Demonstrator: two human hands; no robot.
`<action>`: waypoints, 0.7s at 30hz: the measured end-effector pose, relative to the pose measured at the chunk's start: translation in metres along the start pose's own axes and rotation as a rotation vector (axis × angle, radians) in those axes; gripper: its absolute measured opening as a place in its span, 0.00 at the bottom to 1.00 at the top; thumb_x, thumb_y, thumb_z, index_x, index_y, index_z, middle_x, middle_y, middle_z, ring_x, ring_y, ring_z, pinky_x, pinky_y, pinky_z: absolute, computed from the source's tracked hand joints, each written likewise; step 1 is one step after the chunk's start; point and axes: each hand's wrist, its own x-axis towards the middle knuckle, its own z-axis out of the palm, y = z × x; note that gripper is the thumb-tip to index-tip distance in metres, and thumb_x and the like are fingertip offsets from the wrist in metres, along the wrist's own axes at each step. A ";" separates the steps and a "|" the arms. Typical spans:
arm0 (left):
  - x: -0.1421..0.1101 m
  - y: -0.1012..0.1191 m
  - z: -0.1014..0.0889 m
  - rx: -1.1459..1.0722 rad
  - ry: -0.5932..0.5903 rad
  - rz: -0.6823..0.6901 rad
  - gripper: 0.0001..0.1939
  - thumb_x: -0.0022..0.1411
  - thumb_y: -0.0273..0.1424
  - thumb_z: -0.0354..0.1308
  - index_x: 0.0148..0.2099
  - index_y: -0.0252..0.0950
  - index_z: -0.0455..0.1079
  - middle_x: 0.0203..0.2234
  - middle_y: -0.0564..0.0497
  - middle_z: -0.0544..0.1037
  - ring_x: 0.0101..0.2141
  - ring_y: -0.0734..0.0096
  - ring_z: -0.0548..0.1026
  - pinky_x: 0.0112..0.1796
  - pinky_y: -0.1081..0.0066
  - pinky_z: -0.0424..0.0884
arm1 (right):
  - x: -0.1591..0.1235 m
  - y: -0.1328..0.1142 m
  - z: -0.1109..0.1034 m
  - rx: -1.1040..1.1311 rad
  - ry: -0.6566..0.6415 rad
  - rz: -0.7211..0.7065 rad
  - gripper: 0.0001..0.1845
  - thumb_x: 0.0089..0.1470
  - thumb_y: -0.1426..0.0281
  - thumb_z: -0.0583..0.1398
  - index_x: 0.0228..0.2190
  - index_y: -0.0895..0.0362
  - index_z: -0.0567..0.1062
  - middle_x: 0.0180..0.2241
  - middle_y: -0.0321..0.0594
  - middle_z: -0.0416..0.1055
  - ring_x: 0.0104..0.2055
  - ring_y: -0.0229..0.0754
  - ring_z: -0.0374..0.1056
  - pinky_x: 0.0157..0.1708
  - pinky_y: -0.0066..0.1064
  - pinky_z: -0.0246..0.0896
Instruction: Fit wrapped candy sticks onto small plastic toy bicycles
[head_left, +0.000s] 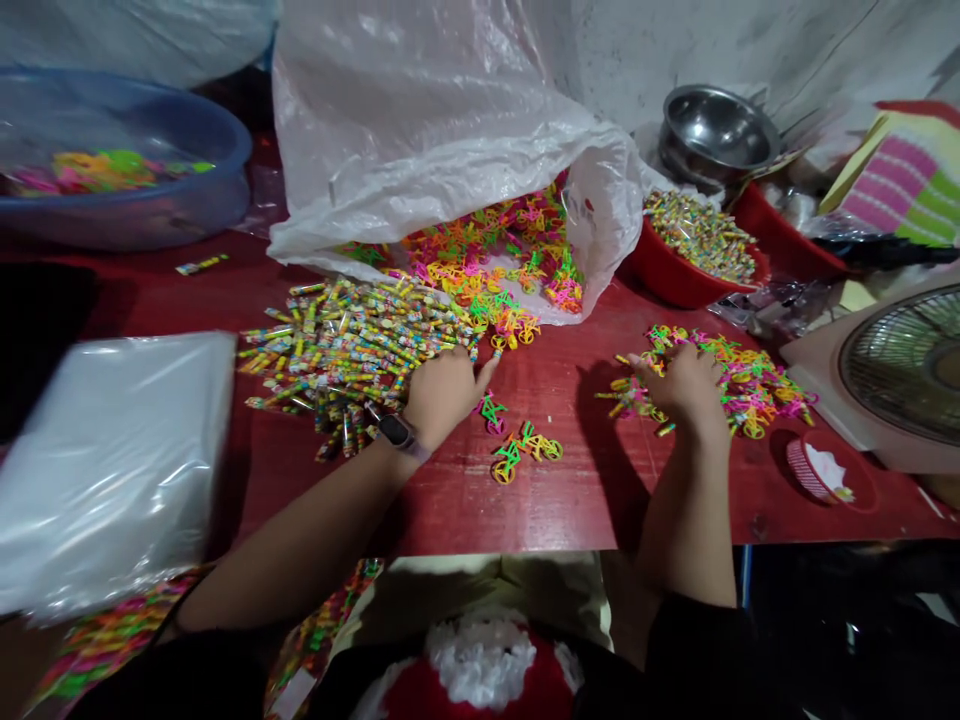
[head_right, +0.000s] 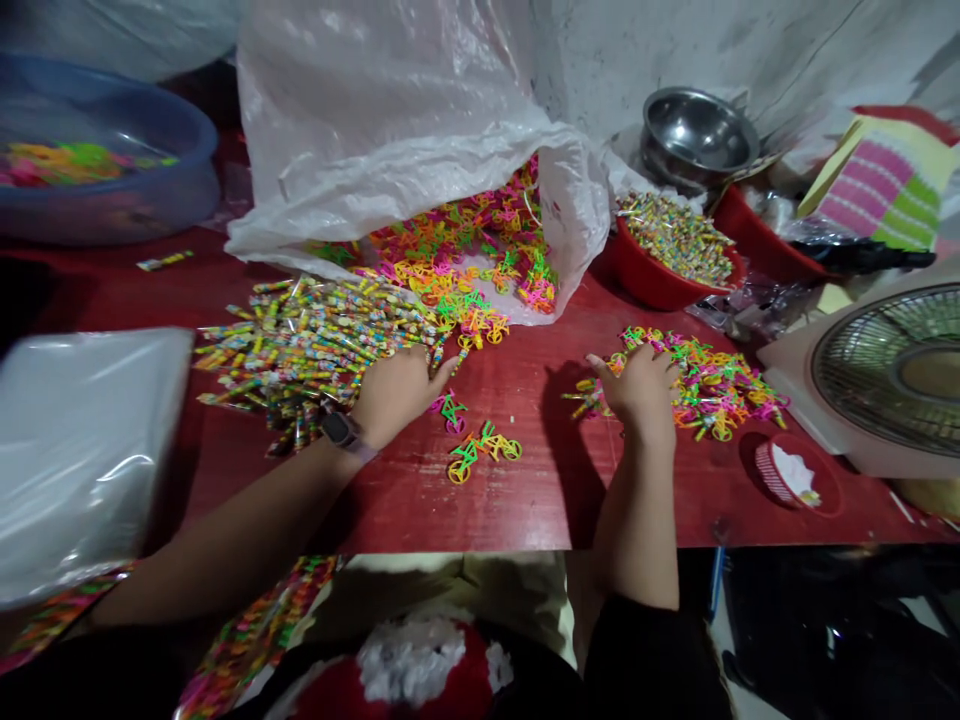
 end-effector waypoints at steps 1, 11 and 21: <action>0.004 0.000 0.004 0.010 -0.008 -0.018 0.38 0.73 0.56 0.39 0.46 0.25 0.73 0.34 0.31 0.81 0.34 0.49 0.82 0.32 0.64 0.72 | 0.000 -0.005 0.006 -0.039 0.050 -0.026 0.19 0.50 0.56 0.72 0.33 0.53 0.73 0.41 0.53 0.71 0.49 0.59 0.64 0.49 0.51 0.58; 0.007 0.001 0.016 0.047 -0.153 0.176 0.20 0.72 0.34 0.48 0.47 0.21 0.74 0.37 0.28 0.81 0.43 0.45 0.83 0.39 0.61 0.76 | -0.002 -0.102 0.159 0.216 -0.364 -0.253 0.18 0.56 0.66 0.66 0.46 0.57 0.70 0.31 0.39 0.73 0.31 0.43 0.65 0.36 0.33 0.56; 0.005 -0.012 0.014 -0.120 -0.148 0.200 0.17 0.74 0.35 0.46 0.49 0.26 0.69 0.38 0.33 0.81 0.40 0.53 0.83 0.40 0.63 0.76 | 0.013 -0.057 0.121 0.849 -0.537 0.322 0.12 0.50 0.62 0.65 0.33 0.55 0.70 0.18 0.27 0.63 0.17 0.33 0.52 0.21 0.28 0.42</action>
